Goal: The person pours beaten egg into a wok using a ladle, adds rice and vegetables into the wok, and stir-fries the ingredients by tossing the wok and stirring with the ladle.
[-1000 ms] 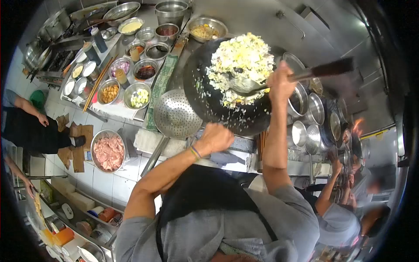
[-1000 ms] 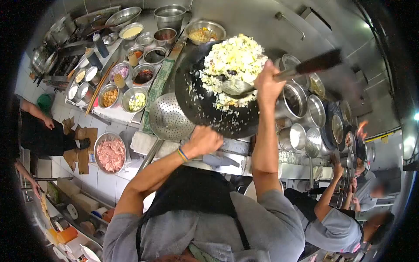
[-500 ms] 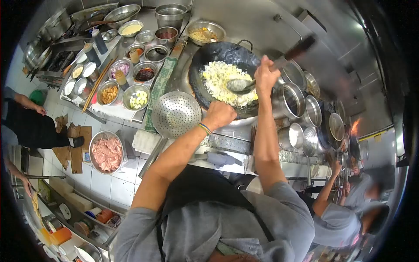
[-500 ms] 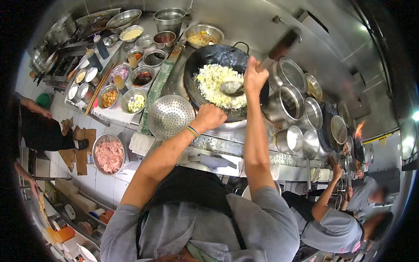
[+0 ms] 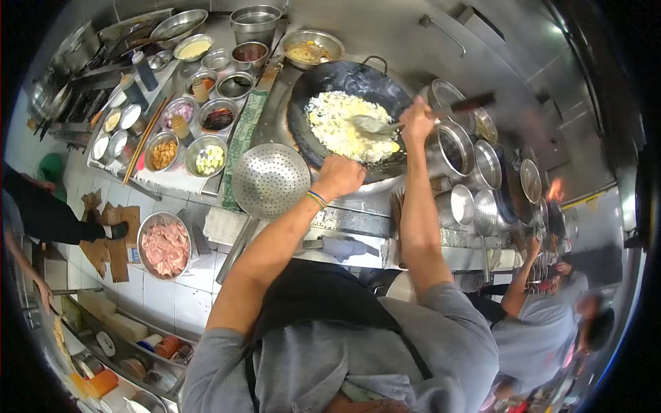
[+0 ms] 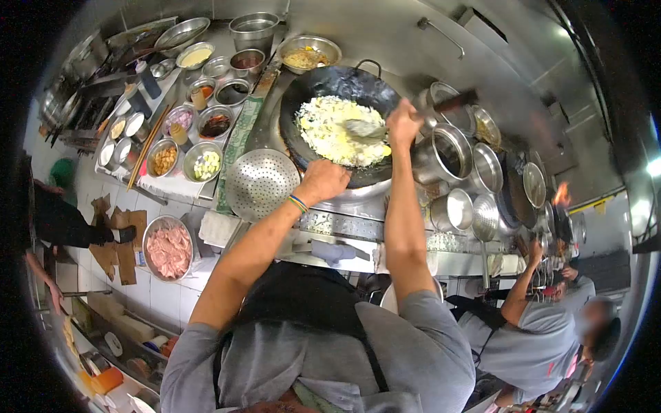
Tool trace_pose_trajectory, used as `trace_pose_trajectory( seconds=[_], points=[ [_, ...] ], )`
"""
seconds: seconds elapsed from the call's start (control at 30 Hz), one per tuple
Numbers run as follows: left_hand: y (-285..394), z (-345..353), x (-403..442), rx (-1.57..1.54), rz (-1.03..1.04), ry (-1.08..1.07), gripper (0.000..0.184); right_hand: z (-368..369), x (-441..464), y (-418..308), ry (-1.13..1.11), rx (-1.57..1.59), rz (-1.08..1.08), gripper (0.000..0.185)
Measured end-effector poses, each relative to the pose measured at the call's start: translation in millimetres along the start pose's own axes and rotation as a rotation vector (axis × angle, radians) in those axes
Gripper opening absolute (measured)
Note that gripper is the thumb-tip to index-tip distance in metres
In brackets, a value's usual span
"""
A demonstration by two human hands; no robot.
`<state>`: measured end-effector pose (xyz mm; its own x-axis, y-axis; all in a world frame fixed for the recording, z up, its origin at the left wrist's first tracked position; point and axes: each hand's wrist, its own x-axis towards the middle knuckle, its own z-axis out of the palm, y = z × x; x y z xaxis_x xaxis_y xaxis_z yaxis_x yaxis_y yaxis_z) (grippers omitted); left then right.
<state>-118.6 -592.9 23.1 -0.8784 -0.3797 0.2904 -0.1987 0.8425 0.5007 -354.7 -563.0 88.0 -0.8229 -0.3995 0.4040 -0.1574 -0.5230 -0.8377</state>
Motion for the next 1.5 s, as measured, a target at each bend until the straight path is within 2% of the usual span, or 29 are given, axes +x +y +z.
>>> trace_pose_trajectory(
  seconds=[0.03, 0.1, 0.2, 0.23, 0.3, 0.33, 0.37, 0.43, 0.5, 0.57, 0.63, 0.67, 0.7, 0.73, 0.77, 0.83, 0.9, 0.93, 0.97, 1.03, 1.1, 1.13, 1.17, 1.23, 1.27, 1.37, 1.47, 1.5],
  points=[
    [1.1, -2.1, 1.4, 0.005, -0.006, 0.000, 0.038, 22.4, -6.7, -30.5, -0.067, 0.019, 0.128, 0.037],
    [0.9, -1.6, 1.8, 0.003, -0.018, 0.008, 0.038, 48.3, -26.6, -79.9, -0.097, 0.075, 0.163, 0.038],
    [0.9, -1.3, 1.7, 0.026, -0.044, 0.015, 0.036, 53.1, -63.5, -57.3, -0.056, 0.034, 0.001, 0.038],
    [5.9, -2.4, -6.8, 0.015, -0.043, -0.005, 0.035, 53.2, -72.1, -28.1, -0.094, 0.026, 0.063, 0.040],
    [16.7, -12.6, -11.2, -0.007, -0.023, -0.022, 0.034, 68.2, -71.5, -25.7, -0.185, 0.075, 0.138, 0.040],
    [29.9, -32.1, -20.8, -0.012, 0.052, -0.057, 0.033, 74.7, -60.4, -51.1, -0.292, -0.064, 0.193, 0.044],
    [52.5, -67.0, -32.8, -0.056, 0.042, -0.074, 0.031, 74.0, -48.7, -70.3, -0.324, -0.085, 0.268, 0.044],
    [74.9, -104.2, -38.0, -0.049, 0.184, -0.003, 0.031, 82.0, -47.3, -114.4, -0.235, -0.152, 0.272, 0.045],
    [77.4, -111.5, -17.5, -0.047, 0.143, 0.154, 0.032, 81.4, -56.7, -119.3, -0.188, -0.117, 0.260, 0.043],
    [65.6, -95.4, -13.6, -0.049, 0.075, 0.116, 0.035, 82.5, -64.0, -82.5, -0.095, -0.056, 0.171, 0.042],
    [48.9, -53.3, -29.4, -0.060, 0.027, 0.054, 0.035, 66.6, -54.1, -27.4, -0.135, -0.058, 0.080, 0.041],
    [33.1, -23.6, -41.3, -0.023, 0.023, 0.000, 0.033, 64.5, -47.1, -28.7, -0.147, -0.047, 0.046, 0.041],
    [27.1, -12.3, -57.7, -0.028, 0.048, -0.024, 0.033, 62.4, -35.6, -34.7, -0.159, -0.036, 0.001, 0.040],
    [26.5, -7.6, -73.7, -0.033, 0.072, -0.042, 0.033, 69.9, -35.4, -71.7, -0.157, -0.036, 0.024, 0.040],
    [37.7, -28.2, -88.7, -0.108, 0.003, -0.147, 0.034, 62.4, -28.7, -93.1, -0.186, -0.078, -0.002, 0.039],
    [56.6, -52.0, -99.0, -0.112, 0.132, 0.100, 0.035, 67.4, -38.4, -143.6, -0.119, -0.105, -0.036, 0.040],
    [63.0, -75.6, -60.8, -0.089, 0.146, 0.080, 0.034, 67.9, -52.3, -160.6, -0.075, -0.163, -0.037, 0.041],
    [66.6, -86.1, -40.2, -0.076, 0.140, 0.145, 0.033, 70.6, -56.9, -152.3, -0.009, -0.157, 0.013, 0.042],
    [60.9, -79.8, -19.3, -0.019, 0.098, 0.119, 0.033, 65.7, -56.4, -122.1, 0.047, -0.226, -0.030, 0.042],
    [44.2, -50.2, -12.2, 0.033, 0.060, 0.166, 0.033, 52.8, -45.8, -34.1, 0.067, -0.505, -0.206, 0.041],
    [29.9, -19.6, -34.9, 0.042, 0.023, 0.093, 0.033, 42.9, -39.9, -3.4, -0.049, -0.294, -0.131, 0.040],
    [33.5, -27.3, -55.7, 0.043, 0.092, 0.063, 0.032, 45.2, -37.3, -20.1, -0.105, -0.206, -0.098, 0.038],
    [38.1, -30.0, -74.9, -0.020, 0.035, -0.030, 0.030, 51.2, -35.3, -38.2, -0.062, -0.146, -0.150, 0.039],
    [44.3, -38.2, -99.0, -0.100, 0.104, 0.069, 0.031, 51.7, -36.3, -86.5, -0.183, 0.035, -0.043, 0.041],
    [50.8, -56.6, -88.2, -0.071, 0.030, -0.231, 0.031, 59.0, -43.6, -99.1, -0.070, -0.107, -0.126, 0.043],
    [35.9, -37.0, -40.0, -0.024, 0.034, 0.159, 0.034, 63.1, -57.5, -113.4, -0.050, -0.157, 0.081, 0.040],
    [60.8, -76.5, -23.0, -0.026, 0.177, 0.118, 0.030, 68.7, -68.1, -122.4, -0.057, -0.197, 0.156, 0.036],
    [75.0, -99.4, -18.8, -0.061, 0.151, 0.116, 0.029, 67.3, -71.4, -122.7, -0.063, -0.177, 0.195, 0.036]
  ],
)
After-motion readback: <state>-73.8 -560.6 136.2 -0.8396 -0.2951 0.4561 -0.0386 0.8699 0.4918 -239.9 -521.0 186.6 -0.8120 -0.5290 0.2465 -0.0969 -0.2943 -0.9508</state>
